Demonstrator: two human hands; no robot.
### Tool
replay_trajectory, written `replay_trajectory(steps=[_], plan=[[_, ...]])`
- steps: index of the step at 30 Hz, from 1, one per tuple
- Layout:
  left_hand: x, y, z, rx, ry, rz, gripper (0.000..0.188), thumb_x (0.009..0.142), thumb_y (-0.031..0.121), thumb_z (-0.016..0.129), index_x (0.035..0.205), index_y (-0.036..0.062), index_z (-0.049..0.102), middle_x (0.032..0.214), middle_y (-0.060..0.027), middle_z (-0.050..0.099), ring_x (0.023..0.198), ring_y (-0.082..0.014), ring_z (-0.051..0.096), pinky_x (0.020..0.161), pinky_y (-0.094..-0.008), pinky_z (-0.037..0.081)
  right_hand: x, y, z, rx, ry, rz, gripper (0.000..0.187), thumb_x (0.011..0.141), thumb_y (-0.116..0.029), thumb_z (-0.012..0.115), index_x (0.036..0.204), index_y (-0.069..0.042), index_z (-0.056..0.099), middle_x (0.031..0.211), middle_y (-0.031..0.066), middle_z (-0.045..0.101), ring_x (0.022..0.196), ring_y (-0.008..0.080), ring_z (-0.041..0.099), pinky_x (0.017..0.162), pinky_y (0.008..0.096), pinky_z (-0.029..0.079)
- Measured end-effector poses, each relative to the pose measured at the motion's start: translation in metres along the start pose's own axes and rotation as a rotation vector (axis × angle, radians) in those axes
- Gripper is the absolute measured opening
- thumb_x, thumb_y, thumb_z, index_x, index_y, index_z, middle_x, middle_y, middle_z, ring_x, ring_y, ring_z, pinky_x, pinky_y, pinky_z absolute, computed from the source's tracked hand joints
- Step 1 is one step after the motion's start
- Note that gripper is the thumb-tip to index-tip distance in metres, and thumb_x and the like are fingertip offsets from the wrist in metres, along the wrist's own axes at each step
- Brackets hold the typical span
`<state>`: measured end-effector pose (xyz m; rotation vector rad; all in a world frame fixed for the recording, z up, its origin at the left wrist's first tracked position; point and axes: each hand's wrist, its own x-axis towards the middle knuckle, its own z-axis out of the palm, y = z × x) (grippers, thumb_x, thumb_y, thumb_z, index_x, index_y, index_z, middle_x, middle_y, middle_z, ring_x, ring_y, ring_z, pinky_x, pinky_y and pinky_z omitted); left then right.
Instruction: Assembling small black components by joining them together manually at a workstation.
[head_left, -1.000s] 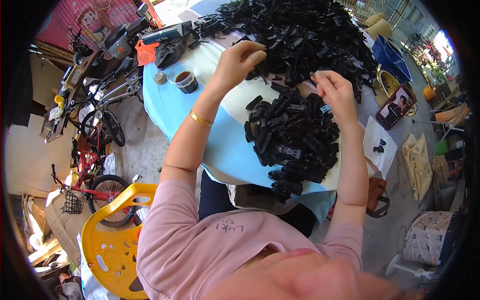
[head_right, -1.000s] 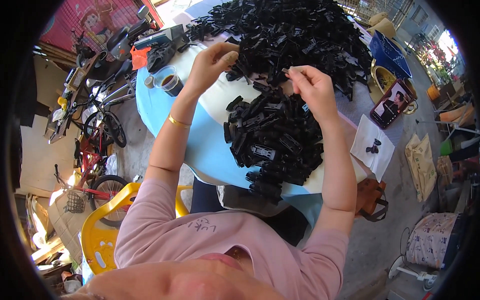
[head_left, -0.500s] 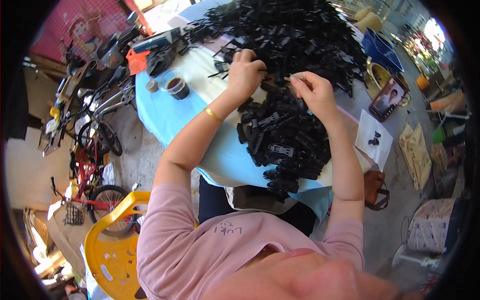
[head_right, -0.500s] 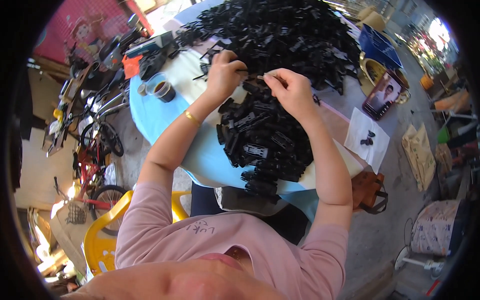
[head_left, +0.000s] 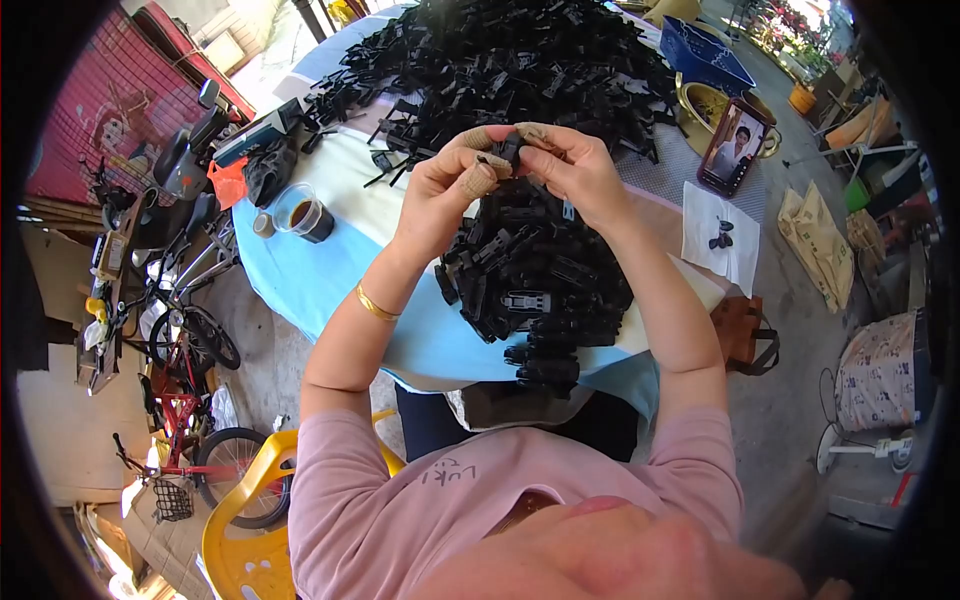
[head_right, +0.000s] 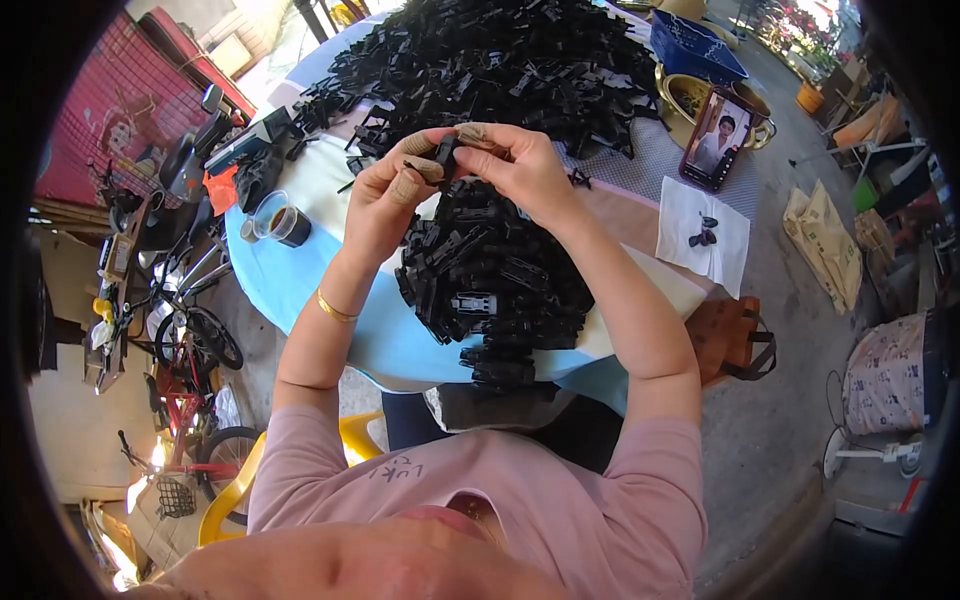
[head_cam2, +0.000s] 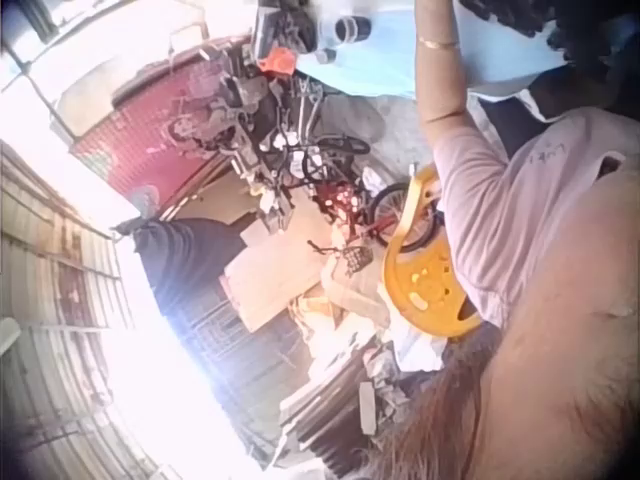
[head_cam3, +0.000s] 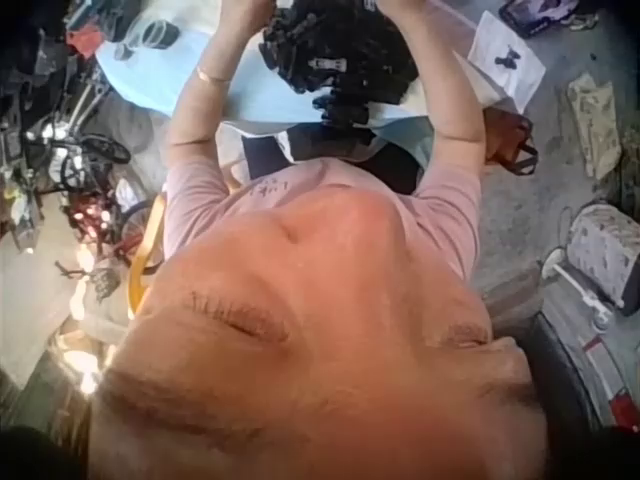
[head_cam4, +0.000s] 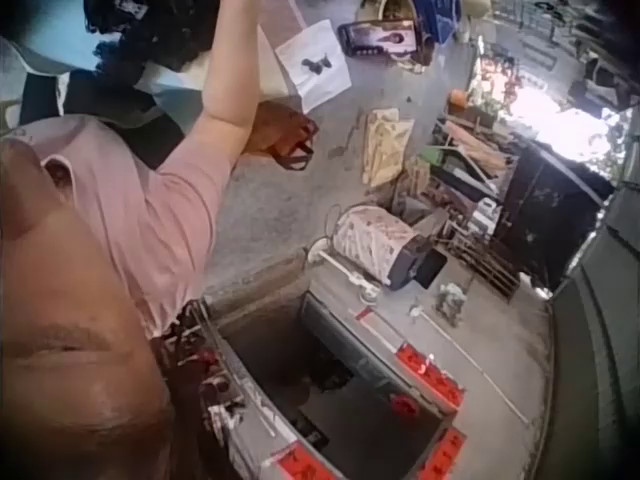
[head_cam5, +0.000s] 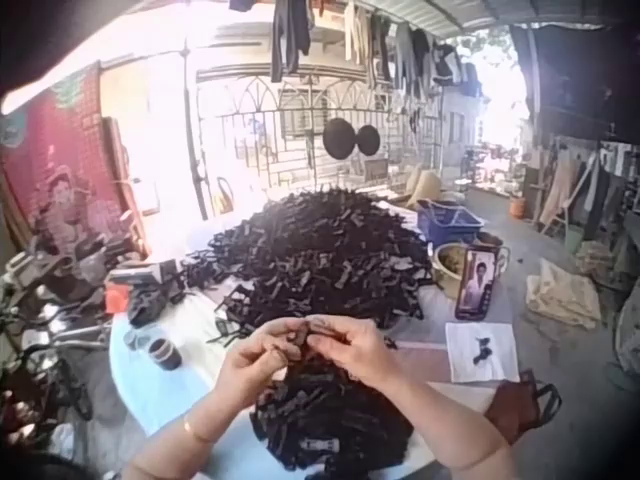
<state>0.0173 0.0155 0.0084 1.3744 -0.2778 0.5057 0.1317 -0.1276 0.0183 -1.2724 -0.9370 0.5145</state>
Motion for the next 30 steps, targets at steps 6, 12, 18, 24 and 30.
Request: replay_trajectory(steps=[6, 12, 18, 24, 30], plan=[[0.002, 0.004, -0.001, -0.205, 0.034, -0.277, 0.014, 0.079, 0.009, 0.064, 0.084, 0.0046, 0.052, 0.100, -0.0056, 0.054, 0.084, -0.0127, 0.057, 0.069, -0.0216, 0.045, -0.001, 0.004, 0.004, 0.001, -0.018, -0.164, 0.026, 0.081, -0.003, 0.061, 0.106, 0.000, 0.060, 0.082, 0.0045, 0.064, 0.064, 0.0073, 0.058, 0.062, 0.0194, 0.049], [0.002, 0.007, -0.001, -0.200, -0.005, -0.305, 0.016, 0.079, 0.005, 0.062, 0.088, 0.0019, 0.049, 0.086, -0.0061, 0.057, 0.082, -0.0154, 0.060, 0.072, -0.0231, 0.047, -0.005, -0.003, 0.009, -0.119, -0.048, -0.170, 0.026, 0.082, 0.001, 0.056, 0.107, 0.002, 0.057, 0.084, 0.0047, 0.062, 0.067, 0.0076, 0.057, 0.062, 0.0184, 0.047], [0.002, 0.010, 0.002, 0.076, 0.118, -0.150, 0.022, 0.080, -0.001, 0.060, 0.095, -0.0029, 0.045, 0.095, -0.0093, 0.057, 0.092, -0.0177, 0.059, 0.081, -0.0283, 0.049, -0.007, -0.001, 0.007, -0.193, -0.026, -0.156, 0.016, 0.087, -0.010, 0.051, 0.096, 0.000, 0.059, 0.068, -0.0022, 0.053, 0.056, 0.0024, 0.045, 0.049, 0.0163, 0.033], [-0.004, 0.010, 0.009, 0.364, 0.145, -0.080, 0.037, 0.079, -0.004, 0.060, 0.114, -0.0012, 0.046, 0.105, -0.0103, 0.058, 0.095, -0.0131, 0.057, 0.082, -0.0250, 0.047, -0.011, -0.009, 0.013, -0.417, -0.013, -0.170, 0.014, 0.086, -0.009, 0.053, 0.091, 0.001, 0.062, 0.063, -0.0014, 0.055, 0.055, 0.0028, 0.045, 0.050, 0.0169, 0.034], [-0.006, 0.011, 0.013, 0.359, 0.203, -0.084, 0.031, 0.079, -0.003, 0.060, 0.107, -0.0026, 0.048, 0.103, -0.0110, 0.059, 0.094, -0.0141, 0.057, 0.081, -0.0248, 0.048, -0.012, -0.011, 0.011, -0.448, -0.030, -0.240, 0.013, 0.085, -0.006, 0.054, 0.090, 0.001, 0.063, 0.062, -0.0002, 0.056, 0.056, 0.0037, 0.047, 0.050, 0.0179, 0.035]])
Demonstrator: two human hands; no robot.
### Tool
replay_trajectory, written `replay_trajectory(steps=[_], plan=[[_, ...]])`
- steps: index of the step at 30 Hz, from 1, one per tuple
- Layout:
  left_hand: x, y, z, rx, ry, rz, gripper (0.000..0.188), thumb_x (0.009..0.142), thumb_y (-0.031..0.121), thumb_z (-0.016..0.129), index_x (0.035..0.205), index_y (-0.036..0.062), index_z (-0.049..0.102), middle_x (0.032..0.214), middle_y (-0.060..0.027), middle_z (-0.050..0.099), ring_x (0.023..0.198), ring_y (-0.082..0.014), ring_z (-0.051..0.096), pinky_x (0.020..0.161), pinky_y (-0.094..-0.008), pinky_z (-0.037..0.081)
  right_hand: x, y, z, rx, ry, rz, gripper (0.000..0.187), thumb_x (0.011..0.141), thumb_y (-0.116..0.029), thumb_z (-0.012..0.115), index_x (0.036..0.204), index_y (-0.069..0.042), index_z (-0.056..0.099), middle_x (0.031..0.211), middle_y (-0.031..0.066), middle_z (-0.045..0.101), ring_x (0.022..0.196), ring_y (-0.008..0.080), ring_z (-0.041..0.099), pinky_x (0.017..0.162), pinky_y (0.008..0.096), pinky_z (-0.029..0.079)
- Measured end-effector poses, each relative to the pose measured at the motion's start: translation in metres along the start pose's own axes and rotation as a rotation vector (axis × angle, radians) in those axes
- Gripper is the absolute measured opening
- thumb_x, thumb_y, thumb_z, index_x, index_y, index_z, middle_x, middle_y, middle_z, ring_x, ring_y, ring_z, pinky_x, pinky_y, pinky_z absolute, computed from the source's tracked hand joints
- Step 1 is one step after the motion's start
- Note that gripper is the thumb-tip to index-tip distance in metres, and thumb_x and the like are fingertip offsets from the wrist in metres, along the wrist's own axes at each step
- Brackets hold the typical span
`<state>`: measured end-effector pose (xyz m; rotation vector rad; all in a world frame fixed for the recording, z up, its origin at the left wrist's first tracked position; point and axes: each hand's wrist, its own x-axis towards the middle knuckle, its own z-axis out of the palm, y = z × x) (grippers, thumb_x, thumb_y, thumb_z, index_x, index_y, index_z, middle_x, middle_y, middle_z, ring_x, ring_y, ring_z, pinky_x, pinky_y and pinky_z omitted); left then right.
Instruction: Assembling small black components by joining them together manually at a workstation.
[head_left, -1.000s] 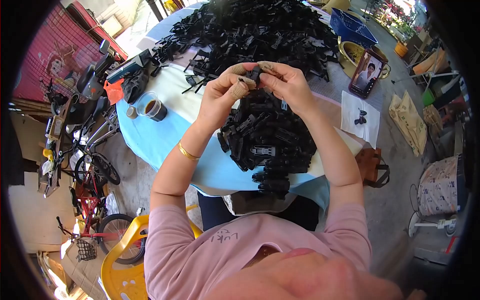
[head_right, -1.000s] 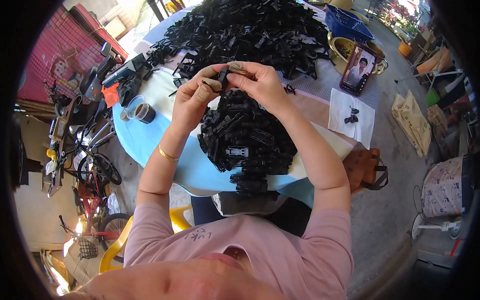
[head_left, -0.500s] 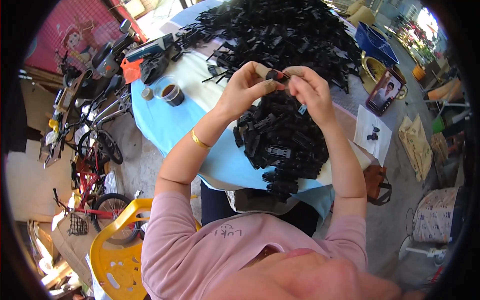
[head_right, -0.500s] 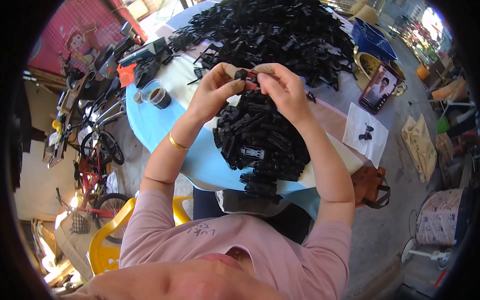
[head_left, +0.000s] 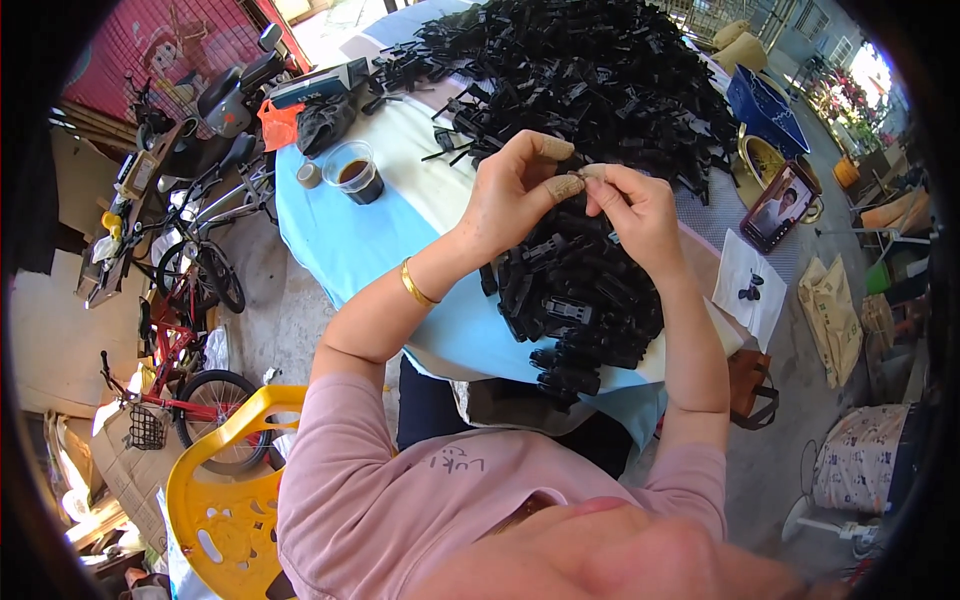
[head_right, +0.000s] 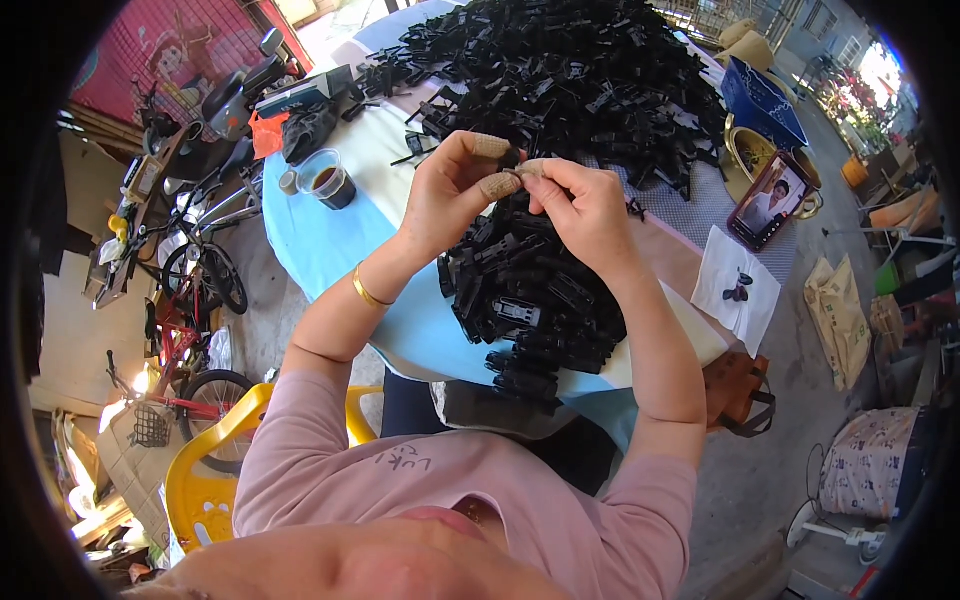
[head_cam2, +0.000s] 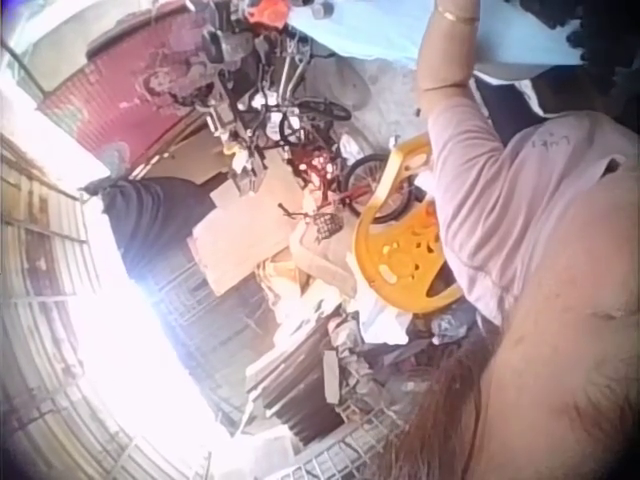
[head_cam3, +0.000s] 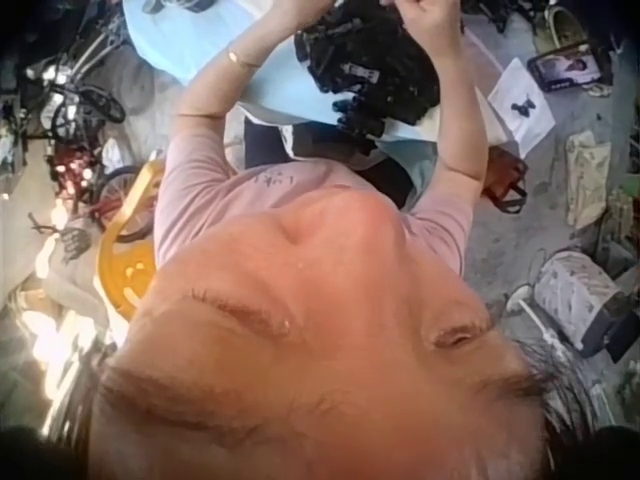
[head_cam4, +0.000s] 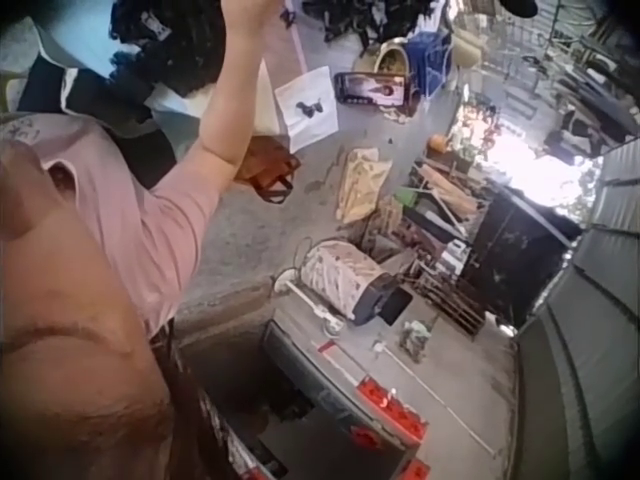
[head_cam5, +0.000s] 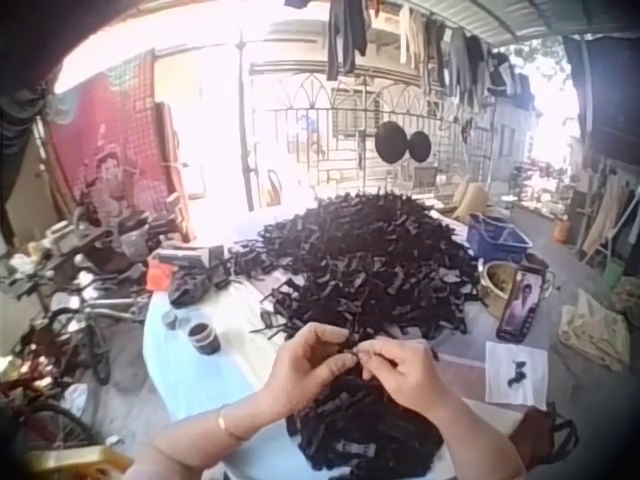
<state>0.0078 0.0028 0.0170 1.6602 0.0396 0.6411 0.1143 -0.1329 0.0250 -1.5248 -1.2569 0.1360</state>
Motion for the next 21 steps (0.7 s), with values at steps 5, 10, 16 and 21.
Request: replay_trajectory(steps=[5, 10, 16, 21], plan=[[-0.001, -0.006, 0.003, 0.083, 0.092, 0.229, 0.020, 0.075, 0.000, 0.066, 0.091, -0.0030, 0.056, 0.088, -0.0086, 0.063, 0.080, -0.0119, 0.061, 0.070, -0.0254, 0.050, -0.002, -0.005, 0.003, 0.032, -0.027, 0.111, 0.012, 0.085, -0.007, 0.053, 0.087, 0.001, 0.062, 0.061, -0.0010, 0.054, 0.056, 0.0034, 0.046, 0.050, 0.0185, 0.035], [-0.003, 0.002, 0.003, 0.427, 0.153, 0.495, 0.013, 0.074, -0.001, 0.066, 0.084, -0.0031, 0.057, 0.089, -0.0107, 0.063, 0.079, -0.0139, 0.062, 0.068, -0.0273, 0.051, -0.002, -0.007, 0.004, 0.051, -0.043, 0.206, 0.013, 0.087, -0.009, 0.052, 0.084, -0.001, 0.062, 0.061, -0.0023, 0.053, 0.056, 0.0028, 0.045, 0.049, 0.0175, 0.033], [0.003, -0.006, 0.003, -0.158, 0.064, 0.086, 0.043, 0.077, -0.004, 0.060, 0.114, 0.0008, 0.039, 0.103, -0.0151, 0.056, 0.088, -0.0162, 0.057, 0.077, -0.0283, 0.048, 0.001, -0.001, 0.008, 0.143, 0.042, 0.137, 0.011, 0.085, -0.012, 0.056, 0.089, -0.002, 0.061, 0.069, -0.0027, 0.055, 0.060, 0.0024, 0.047, 0.053, 0.0164, 0.036], [0.014, 0.002, -0.019, -0.748, -0.077, -0.169, 0.033, 0.092, 0.012, 0.040, 0.124, 0.0015, 0.037, 0.116, -0.0229, 0.050, 0.101, -0.0287, 0.056, 0.086, -0.0364, 0.048, 0.001, -0.010, 0.000, 0.059, 0.105, -0.027, 0.012, 0.078, -0.007, 0.066, 0.086, 0.000, 0.060, 0.074, -0.0016, 0.058, 0.066, 0.0019, 0.051, 0.060, 0.0165, 0.043]])
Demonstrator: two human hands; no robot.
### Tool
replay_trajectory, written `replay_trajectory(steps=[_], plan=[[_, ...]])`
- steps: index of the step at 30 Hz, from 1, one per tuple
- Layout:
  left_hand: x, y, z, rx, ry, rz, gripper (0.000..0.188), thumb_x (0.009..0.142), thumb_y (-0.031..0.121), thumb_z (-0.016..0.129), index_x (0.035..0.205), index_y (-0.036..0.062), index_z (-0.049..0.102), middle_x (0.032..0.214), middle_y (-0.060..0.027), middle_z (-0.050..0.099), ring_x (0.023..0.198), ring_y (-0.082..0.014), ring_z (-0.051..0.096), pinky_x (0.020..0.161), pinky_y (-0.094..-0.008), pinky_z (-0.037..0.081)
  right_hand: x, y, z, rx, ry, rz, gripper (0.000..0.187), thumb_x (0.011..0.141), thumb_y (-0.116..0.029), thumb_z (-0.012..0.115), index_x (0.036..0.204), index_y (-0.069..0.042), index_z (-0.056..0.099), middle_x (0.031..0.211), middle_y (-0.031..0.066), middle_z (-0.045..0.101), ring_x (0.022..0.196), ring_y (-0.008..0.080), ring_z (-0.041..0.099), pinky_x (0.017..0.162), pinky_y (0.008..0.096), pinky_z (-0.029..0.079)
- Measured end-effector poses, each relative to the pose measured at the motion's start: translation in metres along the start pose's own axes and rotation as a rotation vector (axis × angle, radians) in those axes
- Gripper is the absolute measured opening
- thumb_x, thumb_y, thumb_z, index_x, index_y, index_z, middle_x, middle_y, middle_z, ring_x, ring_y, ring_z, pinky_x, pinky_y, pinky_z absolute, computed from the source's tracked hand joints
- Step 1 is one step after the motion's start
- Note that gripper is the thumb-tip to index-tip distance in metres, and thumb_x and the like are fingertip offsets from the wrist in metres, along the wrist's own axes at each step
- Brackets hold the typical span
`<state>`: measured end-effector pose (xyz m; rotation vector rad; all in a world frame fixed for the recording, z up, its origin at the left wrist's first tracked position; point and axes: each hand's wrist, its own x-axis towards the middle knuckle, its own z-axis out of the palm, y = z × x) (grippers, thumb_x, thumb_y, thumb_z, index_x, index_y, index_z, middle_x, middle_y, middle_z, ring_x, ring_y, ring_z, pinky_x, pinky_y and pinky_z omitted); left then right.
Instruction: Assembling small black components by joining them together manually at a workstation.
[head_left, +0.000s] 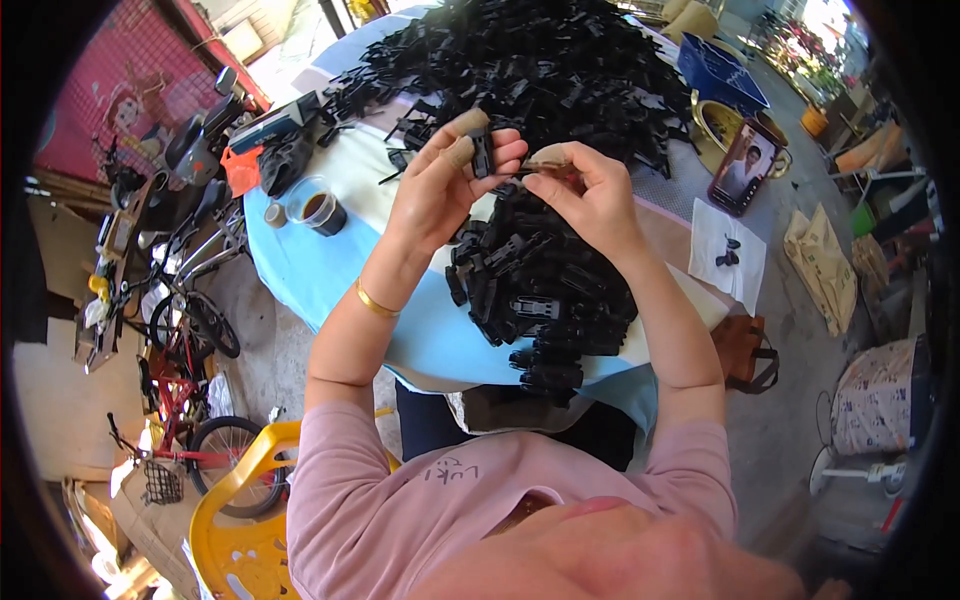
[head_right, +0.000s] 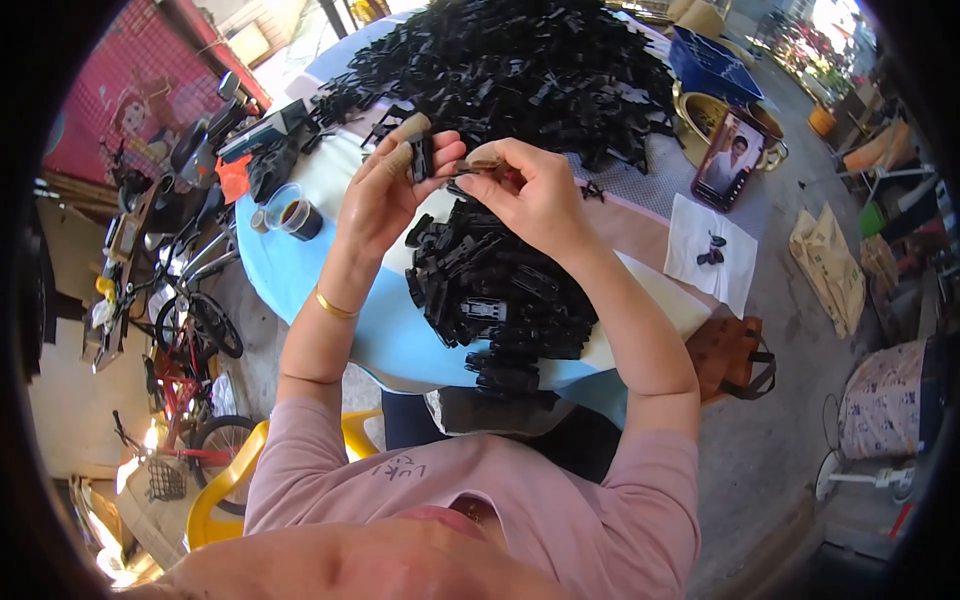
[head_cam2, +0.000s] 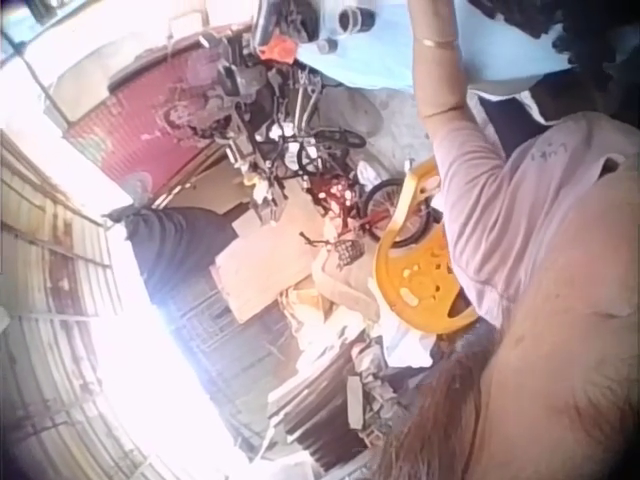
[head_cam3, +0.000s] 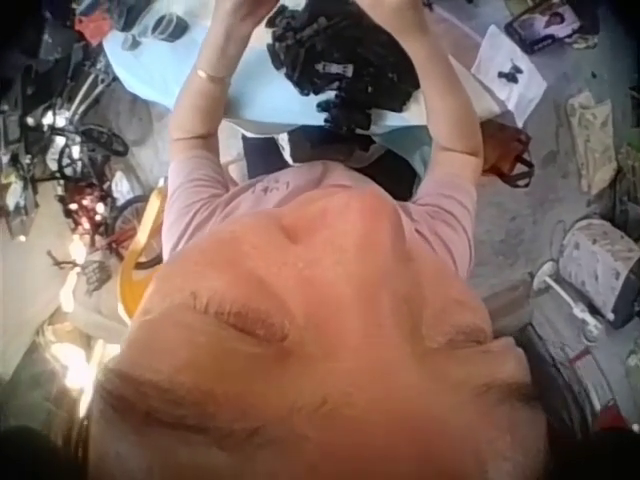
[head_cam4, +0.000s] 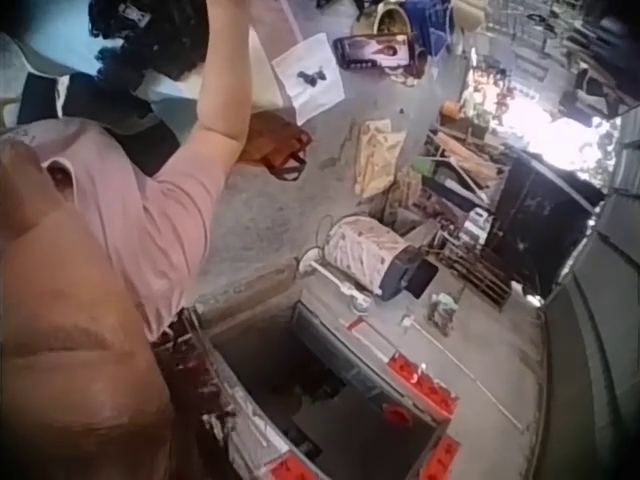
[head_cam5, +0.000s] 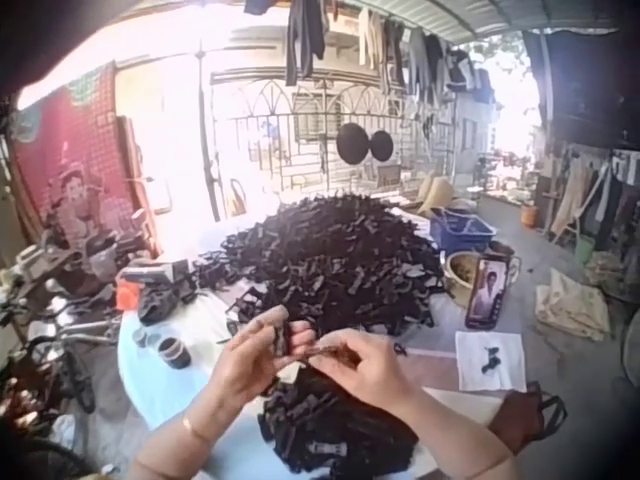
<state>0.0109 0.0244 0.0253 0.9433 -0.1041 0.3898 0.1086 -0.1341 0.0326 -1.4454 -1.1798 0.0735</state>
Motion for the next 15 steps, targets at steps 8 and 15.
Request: replay_trajectory(steps=[8, 15], plan=[[-0.007, -0.014, 0.011, 0.210, -0.141, -0.197, 0.029, 0.092, 0.011, 0.042, 0.120, 0.0004, 0.043, 0.108, -0.0100, 0.053, 0.096, -0.0186, 0.057, 0.084, -0.0336, 0.050, -0.003, -0.002, -0.003, 0.189, -0.002, 0.061, 0.012, 0.077, -0.001, 0.066, 0.086, 0.001, 0.058, 0.076, 0.0011, 0.060, 0.068, 0.0044, 0.055, 0.060, 0.0172, 0.046], [-0.011, -0.022, 0.018, 0.539, -0.172, 0.043, 0.039, 0.081, -0.003, 0.056, 0.118, -0.0012, 0.042, 0.113, -0.0097, 0.050, 0.096, -0.0157, 0.055, 0.085, -0.0291, 0.047, 0.001, 0.014, -0.003, 0.091, -0.055, 0.174, 0.013, 0.080, -0.008, 0.063, 0.089, -0.001, 0.056, 0.074, 0.0006, 0.058, 0.058, 0.0026, 0.049, 0.051, 0.0151, 0.040]])
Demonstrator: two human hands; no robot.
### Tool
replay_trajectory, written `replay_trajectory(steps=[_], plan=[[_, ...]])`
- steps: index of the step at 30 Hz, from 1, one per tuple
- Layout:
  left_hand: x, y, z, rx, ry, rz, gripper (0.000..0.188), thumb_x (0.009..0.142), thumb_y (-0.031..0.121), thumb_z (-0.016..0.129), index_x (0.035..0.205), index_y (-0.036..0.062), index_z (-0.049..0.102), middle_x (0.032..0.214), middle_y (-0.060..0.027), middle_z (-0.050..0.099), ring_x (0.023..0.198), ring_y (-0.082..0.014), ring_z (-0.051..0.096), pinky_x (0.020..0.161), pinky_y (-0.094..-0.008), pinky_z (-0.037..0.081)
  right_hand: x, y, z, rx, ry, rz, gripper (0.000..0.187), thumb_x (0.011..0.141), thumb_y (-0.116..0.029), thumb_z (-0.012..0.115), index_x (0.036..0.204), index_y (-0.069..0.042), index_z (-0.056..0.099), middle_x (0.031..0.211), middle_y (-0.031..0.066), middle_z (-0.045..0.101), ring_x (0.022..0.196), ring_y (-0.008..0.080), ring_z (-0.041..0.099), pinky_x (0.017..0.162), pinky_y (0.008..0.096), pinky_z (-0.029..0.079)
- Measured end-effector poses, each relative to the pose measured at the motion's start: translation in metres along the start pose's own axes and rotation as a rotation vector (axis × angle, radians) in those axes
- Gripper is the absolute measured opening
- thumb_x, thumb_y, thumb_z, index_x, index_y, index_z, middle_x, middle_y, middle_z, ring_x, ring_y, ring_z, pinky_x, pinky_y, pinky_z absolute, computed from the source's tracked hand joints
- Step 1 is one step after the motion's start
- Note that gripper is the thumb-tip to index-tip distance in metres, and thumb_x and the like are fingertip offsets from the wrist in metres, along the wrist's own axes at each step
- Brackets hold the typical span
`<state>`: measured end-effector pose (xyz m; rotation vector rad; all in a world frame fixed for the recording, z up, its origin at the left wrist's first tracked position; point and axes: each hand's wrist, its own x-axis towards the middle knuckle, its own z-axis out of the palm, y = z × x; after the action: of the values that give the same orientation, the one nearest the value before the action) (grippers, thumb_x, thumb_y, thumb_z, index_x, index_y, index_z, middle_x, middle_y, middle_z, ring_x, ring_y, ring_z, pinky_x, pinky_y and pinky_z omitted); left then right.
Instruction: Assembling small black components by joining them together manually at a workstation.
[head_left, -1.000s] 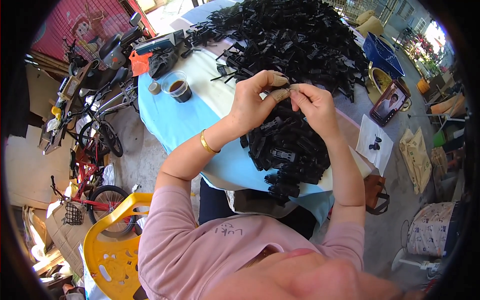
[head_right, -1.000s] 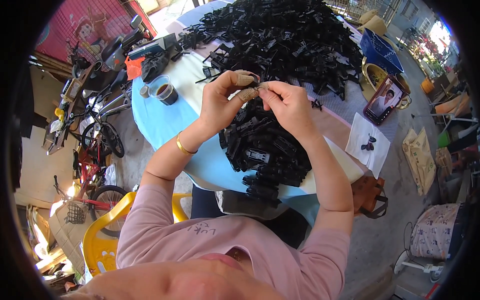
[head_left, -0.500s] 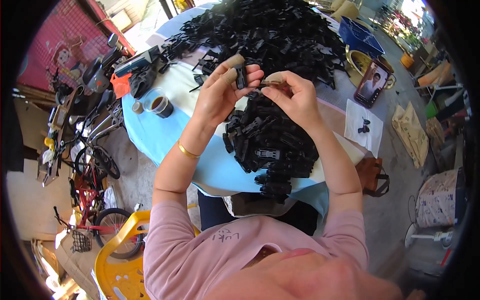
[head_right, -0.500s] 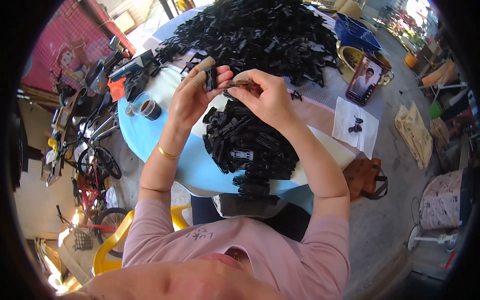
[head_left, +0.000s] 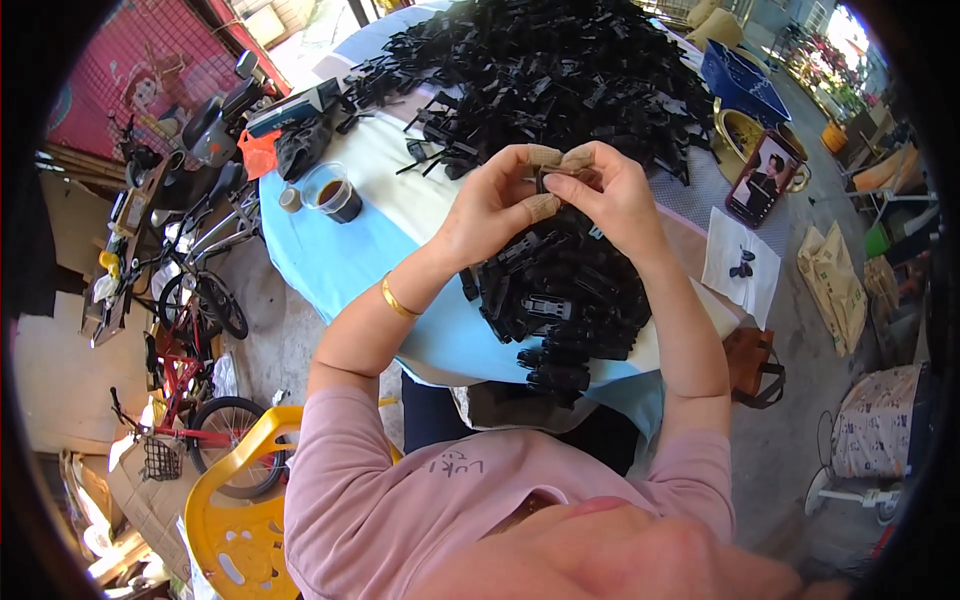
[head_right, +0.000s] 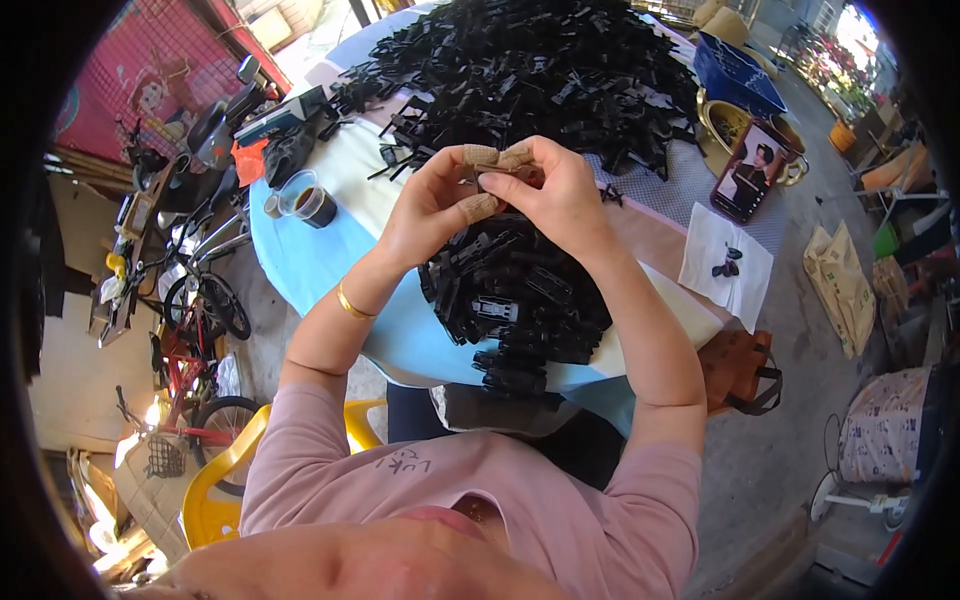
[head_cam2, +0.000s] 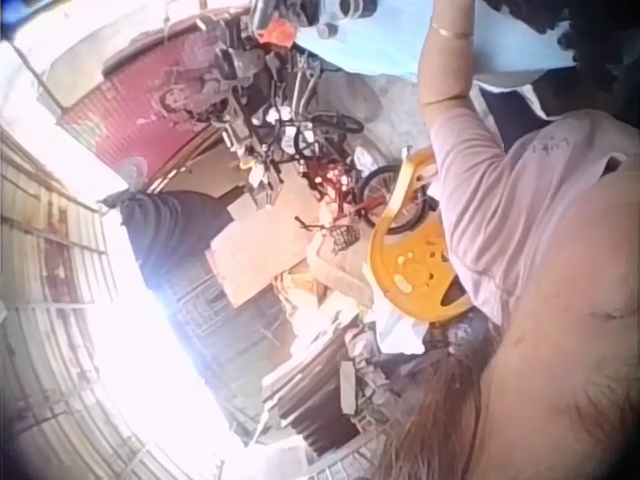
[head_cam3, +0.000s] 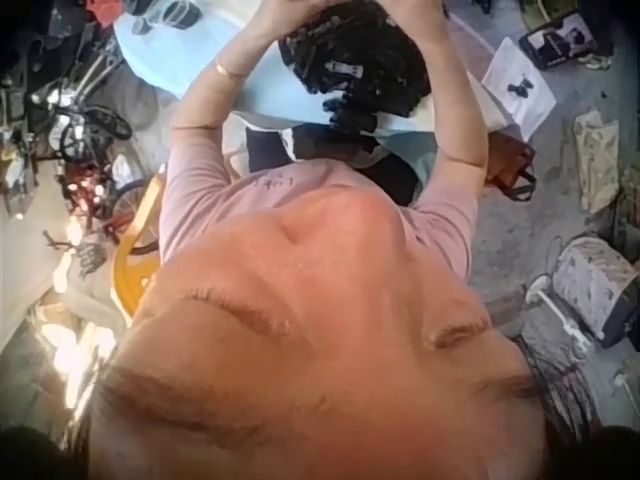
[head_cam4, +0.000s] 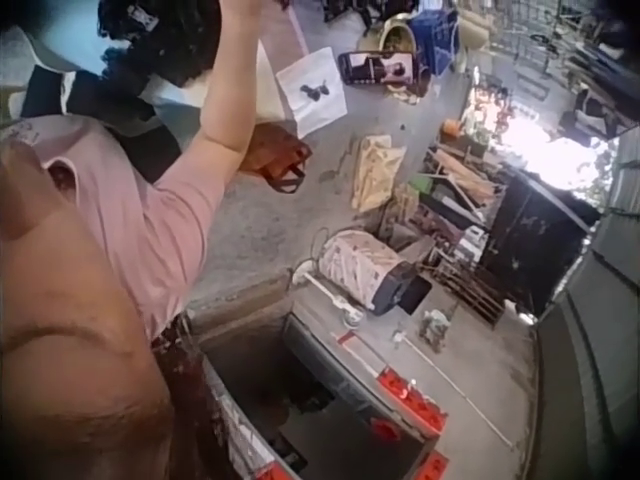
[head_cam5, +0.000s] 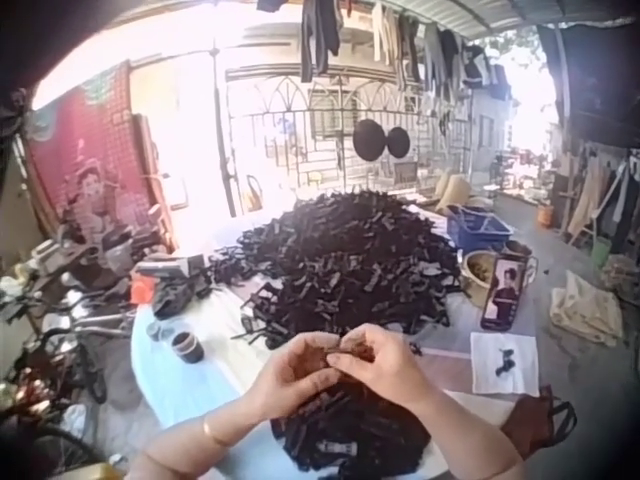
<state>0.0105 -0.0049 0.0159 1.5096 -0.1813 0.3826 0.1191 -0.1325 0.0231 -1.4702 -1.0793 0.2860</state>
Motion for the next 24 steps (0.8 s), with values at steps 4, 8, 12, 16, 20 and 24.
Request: replay_trajectory(steps=[4, 8, 12, 16, 20, 24], plan=[[0.002, -0.001, -0.008, -0.006, 0.093, 0.003, 0.034, 0.079, -0.004, 0.060, 0.109, -0.0003, 0.045, 0.104, -0.0090, 0.055, 0.091, -0.0129, 0.057, 0.080, -0.0251, 0.048, 0.001, -0.005, -0.004, 0.240, -0.070, 0.228, 0.017, 0.089, -0.014, 0.051, 0.093, -0.001, 0.060, 0.068, -0.0021, 0.054, 0.049, -0.0010, 0.037, 0.042, 0.0139, 0.025], [0.002, 0.004, -0.010, -0.014, 0.162, 0.000, 0.032, 0.078, -0.002, 0.062, 0.105, 0.0000, 0.046, 0.100, -0.0096, 0.057, 0.087, -0.0113, 0.057, 0.077, -0.0235, 0.048, -0.001, -0.005, 0.002, 0.053, -0.121, 0.104, 0.018, 0.088, -0.012, 0.051, 0.095, 0.000, 0.062, 0.061, -0.0032, 0.052, 0.050, -0.0011, 0.037, 0.043, 0.0140, 0.026], [0.000, 0.009, -0.008, -0.019, 0.161, 0.014, 0.030, 0.077, -0.003, 0.062, 0.102, 0.0002, 0.045, 0.099, -0.0102, 0.057, 0.087, -0.0117, 0.057, 0.076, -0.0241, 0.049, -0.004, -0.011, 0.002, 0.035, -0.127, 0.120, 0.018, 0.088, -0.012, 0.051, 0.095, 0.000, 0.062, 0.061, -0.0034, 0.052, 0.050, -0.0010, 0.037, 0.043, 0.0142, 0.026], [-0.001, 0.002, -0.011, -0.003, 0.152, 0.094, 0.026, 0.077, -0.005, 0.061, 0.099, 0.0018, 0.047, 0.101, -0.0113, 0.057, 0.084, -0.0133, 0.059, 0.073, -0.0235, 0.048, -0.007, -0.013, 0.008, 0.054, -0.108, 0.125, 0.018, 0.089, -0.012, 0.050, 0.095, 0.000, 0.062, 0.061, -0.0034, 0.052, 0.049, -0.0010, 0.037, 0.043, 0.0141, 0.026], [-0.003, -0.005, -0.005, 0.026, 0.201, 0.229, 0.024, 0.076, -0.008, 0.061, 0.093, 0.0014, 0.047, 0.098, -0.0112, 0.058, 0.088, -0.0147, 0.058, 0.076, -0.0258, 0.049, -0.008, -0.014, 0.012, 0.033, -0.078, 0.096, 0.018, 0.088, -0.011, 0.050, 0.094, 0.000, 0.063, 0.061, -0.0029, 0.052, 0.049, -0.0006, 0.037, 0.043, 0.0143, 0.026], [-0.005, -0.007, -0.007, 0.230, 0.260, 0.276, 0.025, 0.074, -0.007, 0.064, 0.093, -0.0002, 0.049, 0.098, -0.0099, 0.058, 0.089, -0.0145, 0.058, 0.078, -0.0268, 0.049, -0.005, -0.006, 0.012, -0.006, -0.067, 0.029, 0.017, 0.088, -0.011, 0.051, 0.094, 0.000, 0.063, 0.060, -0.0028, 0.051, 0.048, 0.0001, 0.037, 0.043, 0.0147, 0.026]])
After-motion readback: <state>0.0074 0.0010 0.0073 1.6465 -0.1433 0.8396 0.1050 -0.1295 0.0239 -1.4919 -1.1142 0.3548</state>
